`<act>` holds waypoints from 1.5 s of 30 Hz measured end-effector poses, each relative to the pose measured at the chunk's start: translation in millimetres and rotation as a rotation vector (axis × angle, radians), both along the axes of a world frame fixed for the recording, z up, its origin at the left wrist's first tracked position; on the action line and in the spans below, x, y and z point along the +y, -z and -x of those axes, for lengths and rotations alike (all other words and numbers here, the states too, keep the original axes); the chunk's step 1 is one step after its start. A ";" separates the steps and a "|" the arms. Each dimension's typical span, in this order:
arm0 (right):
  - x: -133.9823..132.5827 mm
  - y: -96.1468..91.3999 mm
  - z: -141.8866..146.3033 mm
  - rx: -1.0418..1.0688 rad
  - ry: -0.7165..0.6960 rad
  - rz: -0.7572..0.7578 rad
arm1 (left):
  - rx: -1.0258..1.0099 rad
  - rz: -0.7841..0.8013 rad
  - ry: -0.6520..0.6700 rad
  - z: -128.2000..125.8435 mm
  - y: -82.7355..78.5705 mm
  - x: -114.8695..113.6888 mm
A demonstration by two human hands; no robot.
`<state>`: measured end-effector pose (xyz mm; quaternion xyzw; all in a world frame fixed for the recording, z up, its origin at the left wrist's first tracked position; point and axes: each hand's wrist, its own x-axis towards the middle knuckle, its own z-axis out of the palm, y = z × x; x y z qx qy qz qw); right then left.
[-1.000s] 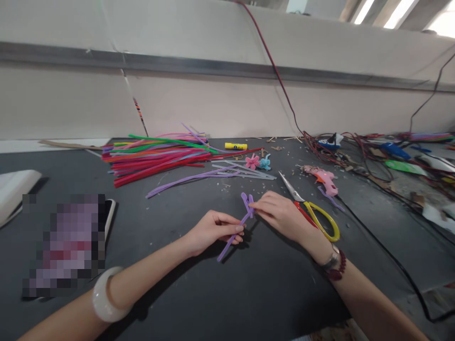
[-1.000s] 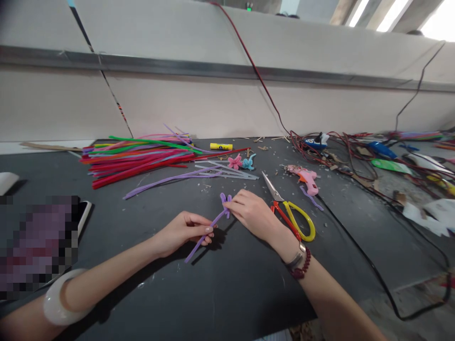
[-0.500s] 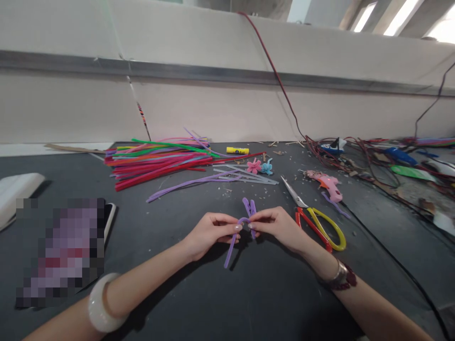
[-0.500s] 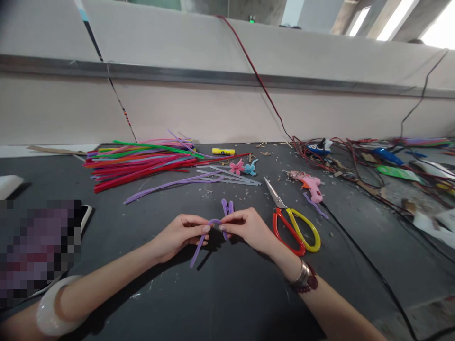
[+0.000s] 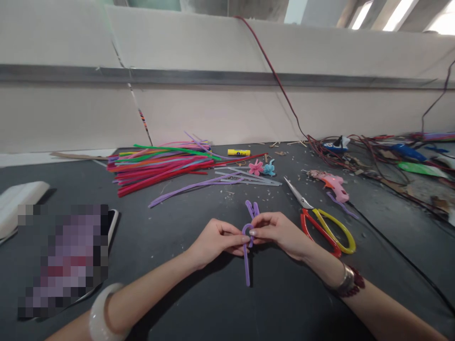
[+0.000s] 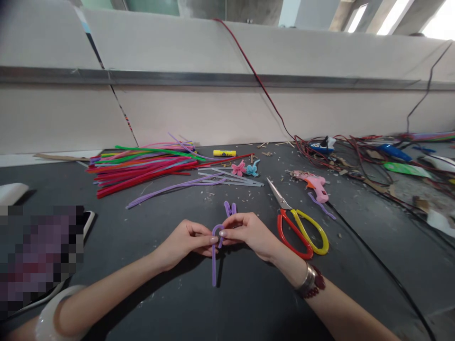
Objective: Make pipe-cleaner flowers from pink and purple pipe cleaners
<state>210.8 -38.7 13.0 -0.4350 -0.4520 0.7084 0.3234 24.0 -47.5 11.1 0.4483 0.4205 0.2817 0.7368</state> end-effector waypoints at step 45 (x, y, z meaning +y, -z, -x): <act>-12.5 -3.5 17.8 0.297 0.057 0.030 | -0.083 0.009 0.087 -3.3 -9.0 -5.3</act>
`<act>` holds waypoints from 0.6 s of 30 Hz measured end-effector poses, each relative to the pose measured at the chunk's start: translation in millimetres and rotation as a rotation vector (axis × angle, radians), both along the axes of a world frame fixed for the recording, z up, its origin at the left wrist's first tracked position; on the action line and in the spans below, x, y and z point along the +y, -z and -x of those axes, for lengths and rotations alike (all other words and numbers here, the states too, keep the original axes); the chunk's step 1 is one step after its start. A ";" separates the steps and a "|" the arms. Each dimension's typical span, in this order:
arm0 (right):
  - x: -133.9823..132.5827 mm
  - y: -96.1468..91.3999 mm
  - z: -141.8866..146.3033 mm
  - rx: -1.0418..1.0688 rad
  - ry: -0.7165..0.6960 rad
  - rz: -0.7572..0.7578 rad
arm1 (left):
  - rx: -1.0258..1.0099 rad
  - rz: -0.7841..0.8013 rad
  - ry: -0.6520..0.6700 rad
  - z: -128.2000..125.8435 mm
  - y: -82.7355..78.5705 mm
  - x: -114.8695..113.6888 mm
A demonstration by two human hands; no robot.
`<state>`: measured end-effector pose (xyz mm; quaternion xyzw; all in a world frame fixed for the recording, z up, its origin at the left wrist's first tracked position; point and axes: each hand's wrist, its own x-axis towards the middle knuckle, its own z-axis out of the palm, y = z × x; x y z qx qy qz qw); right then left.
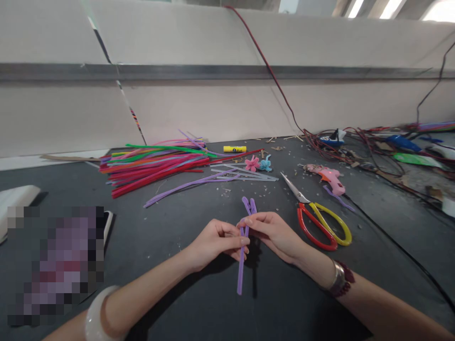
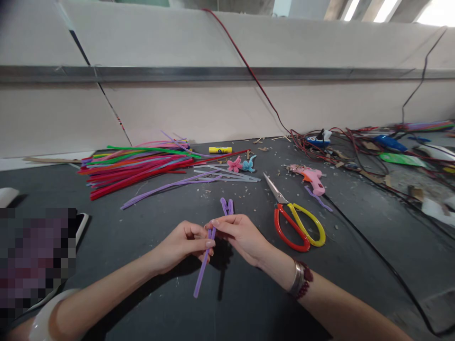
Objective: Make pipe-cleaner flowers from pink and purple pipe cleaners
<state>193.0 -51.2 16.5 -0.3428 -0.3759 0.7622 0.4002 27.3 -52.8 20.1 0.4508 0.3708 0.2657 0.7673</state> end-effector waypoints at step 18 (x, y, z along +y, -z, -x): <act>0.1 8.2 -0.5 0.041 -0.143 0.014 | 0.001 -0.005 0.102 -0.6 -2.5 -6.9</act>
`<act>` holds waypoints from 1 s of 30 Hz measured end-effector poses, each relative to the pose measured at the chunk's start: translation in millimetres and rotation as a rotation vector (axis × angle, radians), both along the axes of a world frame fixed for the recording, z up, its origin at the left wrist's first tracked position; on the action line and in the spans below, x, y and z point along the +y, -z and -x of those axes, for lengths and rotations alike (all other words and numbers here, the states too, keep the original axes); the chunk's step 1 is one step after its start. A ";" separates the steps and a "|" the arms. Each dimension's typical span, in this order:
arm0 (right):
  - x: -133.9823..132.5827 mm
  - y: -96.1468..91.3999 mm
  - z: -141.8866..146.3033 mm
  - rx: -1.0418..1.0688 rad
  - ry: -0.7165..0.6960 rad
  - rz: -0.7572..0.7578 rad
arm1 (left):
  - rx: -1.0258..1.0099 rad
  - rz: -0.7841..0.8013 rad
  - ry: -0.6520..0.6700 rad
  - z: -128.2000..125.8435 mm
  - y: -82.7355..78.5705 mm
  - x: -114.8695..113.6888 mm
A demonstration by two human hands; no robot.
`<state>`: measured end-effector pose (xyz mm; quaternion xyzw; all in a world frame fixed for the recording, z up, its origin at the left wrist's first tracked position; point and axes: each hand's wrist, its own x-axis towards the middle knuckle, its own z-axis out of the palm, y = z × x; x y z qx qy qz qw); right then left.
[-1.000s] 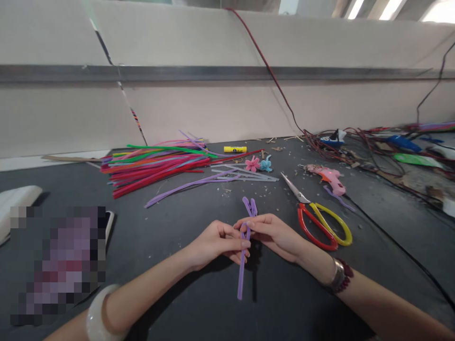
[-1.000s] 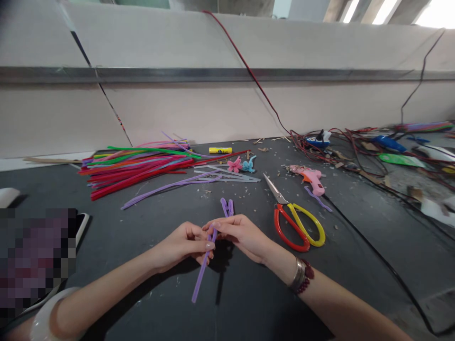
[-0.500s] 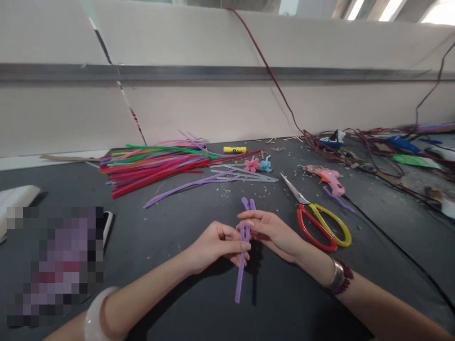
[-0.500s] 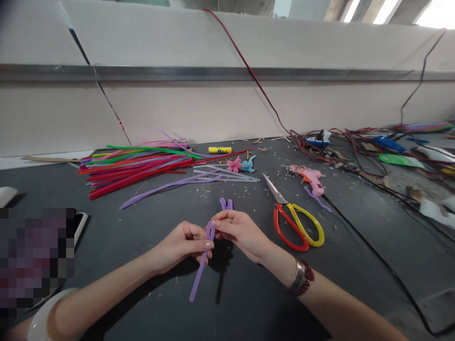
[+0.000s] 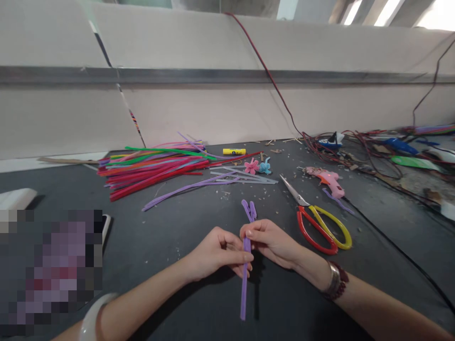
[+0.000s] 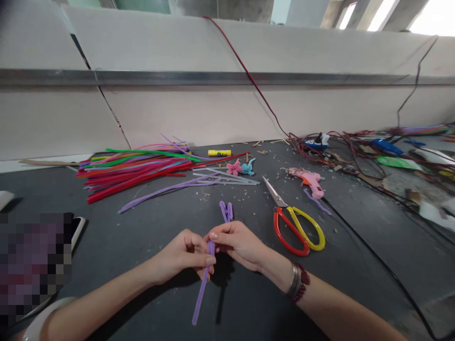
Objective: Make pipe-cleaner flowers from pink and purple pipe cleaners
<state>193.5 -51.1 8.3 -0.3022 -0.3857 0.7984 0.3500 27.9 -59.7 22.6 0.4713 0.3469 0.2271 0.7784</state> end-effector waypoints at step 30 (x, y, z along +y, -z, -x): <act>6.2 -1.7 -4.9 -0.163 0.149 -0.091 | 0.069 -0.090 -0.124 -2.8 9.2 8.9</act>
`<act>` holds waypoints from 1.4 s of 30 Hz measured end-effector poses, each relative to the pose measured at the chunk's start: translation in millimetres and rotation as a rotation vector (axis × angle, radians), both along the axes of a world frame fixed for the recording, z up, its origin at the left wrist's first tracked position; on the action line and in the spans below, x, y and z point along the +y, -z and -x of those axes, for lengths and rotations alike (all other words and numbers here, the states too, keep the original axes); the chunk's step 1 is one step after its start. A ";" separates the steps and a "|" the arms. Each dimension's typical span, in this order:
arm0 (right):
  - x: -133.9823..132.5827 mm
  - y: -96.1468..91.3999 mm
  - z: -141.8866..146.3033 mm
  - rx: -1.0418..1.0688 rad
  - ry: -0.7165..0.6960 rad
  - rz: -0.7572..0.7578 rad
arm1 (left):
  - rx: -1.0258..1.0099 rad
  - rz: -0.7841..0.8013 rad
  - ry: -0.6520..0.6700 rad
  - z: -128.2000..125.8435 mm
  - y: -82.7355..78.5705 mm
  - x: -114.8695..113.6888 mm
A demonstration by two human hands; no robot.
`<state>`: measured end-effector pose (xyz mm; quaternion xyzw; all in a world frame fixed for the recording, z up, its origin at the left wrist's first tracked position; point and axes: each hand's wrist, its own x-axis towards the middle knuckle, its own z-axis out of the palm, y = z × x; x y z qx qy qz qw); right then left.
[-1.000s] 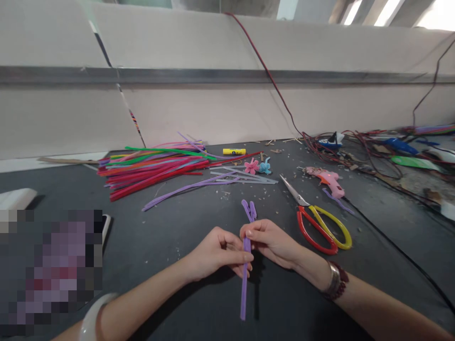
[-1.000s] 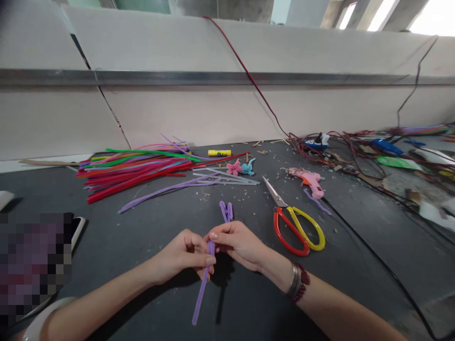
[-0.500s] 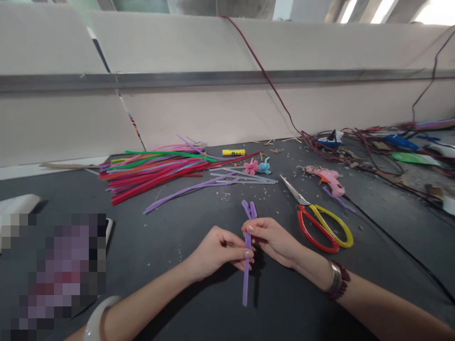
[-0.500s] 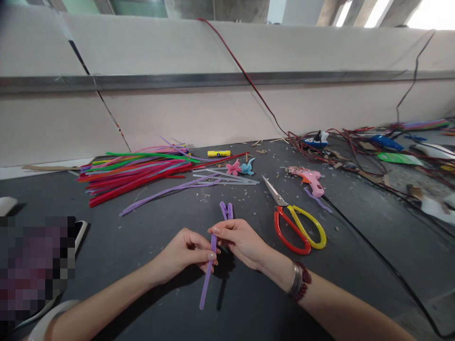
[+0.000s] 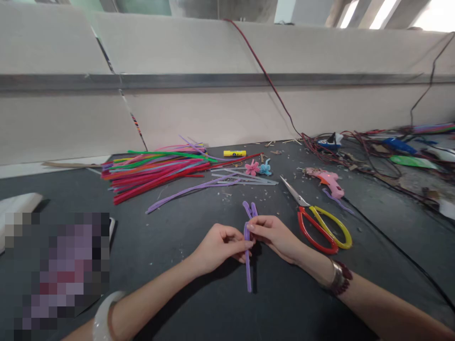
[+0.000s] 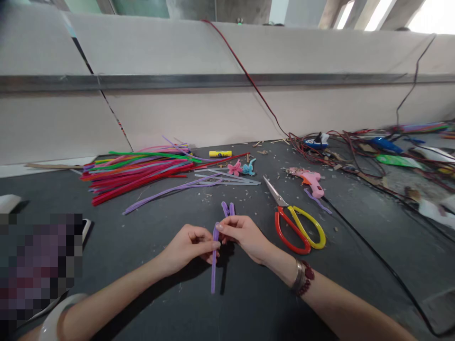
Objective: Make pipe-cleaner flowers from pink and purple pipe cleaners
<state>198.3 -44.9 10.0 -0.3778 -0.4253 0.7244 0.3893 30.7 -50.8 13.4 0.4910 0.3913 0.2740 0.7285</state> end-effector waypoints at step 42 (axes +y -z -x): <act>0.1 -4.1 -3.8 0.114 -0.110 0.193 | 0.013 -0.092 0.039 0.6 -5.5 0.1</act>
